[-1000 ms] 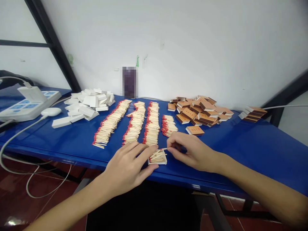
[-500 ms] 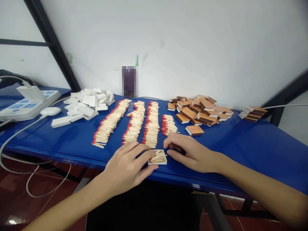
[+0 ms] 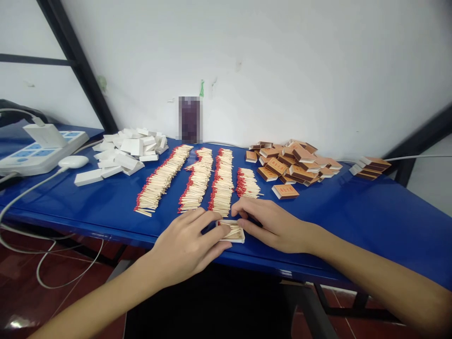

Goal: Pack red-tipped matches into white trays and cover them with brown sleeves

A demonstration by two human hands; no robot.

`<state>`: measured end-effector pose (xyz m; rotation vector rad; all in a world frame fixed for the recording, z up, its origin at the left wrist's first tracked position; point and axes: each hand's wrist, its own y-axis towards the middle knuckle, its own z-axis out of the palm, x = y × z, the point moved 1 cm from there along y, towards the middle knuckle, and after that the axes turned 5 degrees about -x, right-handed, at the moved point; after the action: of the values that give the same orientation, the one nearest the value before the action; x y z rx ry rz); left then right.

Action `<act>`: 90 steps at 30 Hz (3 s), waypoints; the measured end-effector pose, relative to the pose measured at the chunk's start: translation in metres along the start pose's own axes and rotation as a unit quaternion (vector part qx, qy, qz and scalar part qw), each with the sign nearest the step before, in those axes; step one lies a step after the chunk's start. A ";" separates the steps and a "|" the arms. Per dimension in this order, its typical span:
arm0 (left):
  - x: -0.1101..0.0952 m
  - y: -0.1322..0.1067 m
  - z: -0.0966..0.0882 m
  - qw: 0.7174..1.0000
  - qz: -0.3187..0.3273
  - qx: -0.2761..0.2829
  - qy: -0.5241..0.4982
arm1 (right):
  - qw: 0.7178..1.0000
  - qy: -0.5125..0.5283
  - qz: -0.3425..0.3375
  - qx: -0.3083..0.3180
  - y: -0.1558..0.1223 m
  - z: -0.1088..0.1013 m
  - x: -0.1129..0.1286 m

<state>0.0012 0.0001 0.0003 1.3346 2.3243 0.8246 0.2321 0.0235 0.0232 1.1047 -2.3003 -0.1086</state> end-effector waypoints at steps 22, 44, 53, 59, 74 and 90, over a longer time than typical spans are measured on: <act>0.001 0.000 0.003 1.000 -0.010 -0.024 -0.013 | 0.996 -0.042 -0.078 -0.006 -0.006 0.004 0.009; 0.001 0.001 0.001 1.000 -0.006 -0.018 -0.014 | 0.997 -0.024 -0.079 -0.007 -0.009 0.004 0.008; 0.000 0.001 0.002 0.999 -0.015 -0.025 -0.034 | 0.996 -0.031 -0.086 -0.003 -0.008 0.000 0.009; 0.001 0.001 0.002 0.999 -0.016 -0.014 -0.024 | 0.995 -0.022 -0.094 -0.015 -0.009 0.001 0.007; 0.001 0.003 0.000 1.000 -0.004 -0.014 -0.013 | 0.995 -0.006 -0.096 -0.013 -0.009 0.000 0.007; 0.000 0.003 0.002 0.999 -0.008 -0.037 -0.029 | 0.994 -0.026 -0.094 -0.039 -0.008 0.001 0.004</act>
<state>0.0048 0.0017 0.0003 1.2900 2.2347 0.8473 0.2352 0.0146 0.0218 1.2900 -2.2135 -0.3005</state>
